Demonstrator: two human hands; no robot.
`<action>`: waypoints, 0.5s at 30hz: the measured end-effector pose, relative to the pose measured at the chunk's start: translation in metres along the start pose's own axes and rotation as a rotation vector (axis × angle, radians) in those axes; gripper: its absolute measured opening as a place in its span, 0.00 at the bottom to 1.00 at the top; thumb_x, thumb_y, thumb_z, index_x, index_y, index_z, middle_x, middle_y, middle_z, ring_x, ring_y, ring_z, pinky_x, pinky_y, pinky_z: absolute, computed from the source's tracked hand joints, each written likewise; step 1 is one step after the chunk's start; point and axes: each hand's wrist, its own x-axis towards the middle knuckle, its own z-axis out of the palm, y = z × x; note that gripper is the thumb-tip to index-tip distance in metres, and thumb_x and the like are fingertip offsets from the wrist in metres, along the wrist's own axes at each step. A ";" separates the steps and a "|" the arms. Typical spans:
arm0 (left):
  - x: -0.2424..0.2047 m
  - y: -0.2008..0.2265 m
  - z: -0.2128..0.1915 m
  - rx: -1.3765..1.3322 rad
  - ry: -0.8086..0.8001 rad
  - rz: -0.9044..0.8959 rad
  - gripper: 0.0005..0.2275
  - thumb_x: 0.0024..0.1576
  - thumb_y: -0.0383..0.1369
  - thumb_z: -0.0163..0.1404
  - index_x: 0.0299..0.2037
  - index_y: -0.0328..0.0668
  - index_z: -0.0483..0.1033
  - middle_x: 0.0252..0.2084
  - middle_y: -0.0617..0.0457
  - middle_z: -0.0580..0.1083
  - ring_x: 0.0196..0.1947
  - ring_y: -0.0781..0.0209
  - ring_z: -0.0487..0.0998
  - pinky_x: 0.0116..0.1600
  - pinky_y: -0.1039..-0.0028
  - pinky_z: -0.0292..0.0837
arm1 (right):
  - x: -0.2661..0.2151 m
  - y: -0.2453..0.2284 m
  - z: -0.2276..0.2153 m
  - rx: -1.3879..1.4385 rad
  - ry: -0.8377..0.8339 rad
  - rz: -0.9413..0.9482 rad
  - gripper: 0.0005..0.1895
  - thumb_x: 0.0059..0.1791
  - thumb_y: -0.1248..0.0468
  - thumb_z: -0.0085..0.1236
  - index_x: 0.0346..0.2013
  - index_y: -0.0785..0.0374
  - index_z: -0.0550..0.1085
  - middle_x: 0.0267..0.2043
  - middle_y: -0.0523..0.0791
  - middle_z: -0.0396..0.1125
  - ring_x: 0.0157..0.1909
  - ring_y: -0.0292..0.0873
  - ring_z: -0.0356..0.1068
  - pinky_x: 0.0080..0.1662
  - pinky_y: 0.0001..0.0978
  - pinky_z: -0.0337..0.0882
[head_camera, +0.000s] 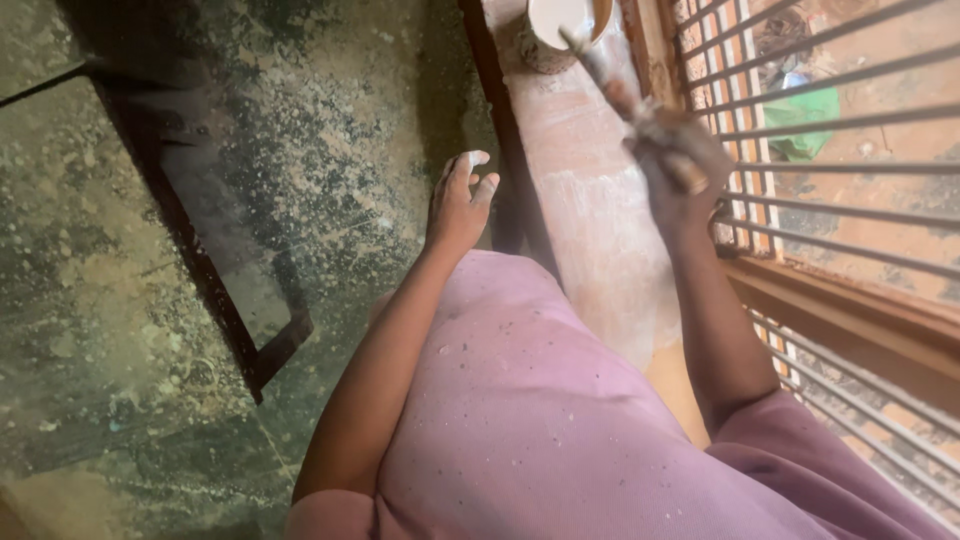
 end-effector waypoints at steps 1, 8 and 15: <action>0.000 0.000 -0.001 0.002 -0.006 0.007 0.15 0.61 0.34 0.52 0.57 0.41 0.70 0.57 0.47 0.73 0.50 0.50 0.78 0.55 0.62 0.72 | 0.000 0.009 0.003 0.134 0.106 0.126 0.09 0.52 0.61 0.71 0.43 0.61 0.81 0.46 0.50 0.77 0.43 0.44 0.79 0.43 0.32 0.81; -0.014 0.012 -0.009 -0.029 -0.044 0.202 0.15 0.62 0.33 0.53 0.57 0.39 0.70 0.60 0.44 0.71 0.54 0.46 0.76 0.58 0.61 0.73 | -0.001 0.100 0.047 0.898 0.584 0.621 0.21 0.45 0.65 0.68 0.53 0.64 0.76 0.49 0.53 0.75 0.51 0.50 0.78 0.49 0.40 0.80; -0.061 0.006 -0.029 0.003 -0.117 0.214 0.15 0.61 0.32 0.53 0.57 0.39 0.70 0.61 0.44 0.70 0.56 0.45 0.75 0.58 0.61 0.71 | -0.062 0.122 0.045 1.201 0.753 0.714 0.20 0.45 0.67 0.67 0.51 0.64 0.75 0.48 0.52 0.74 0.50 0.54 0.77 0.52 0.42 0.82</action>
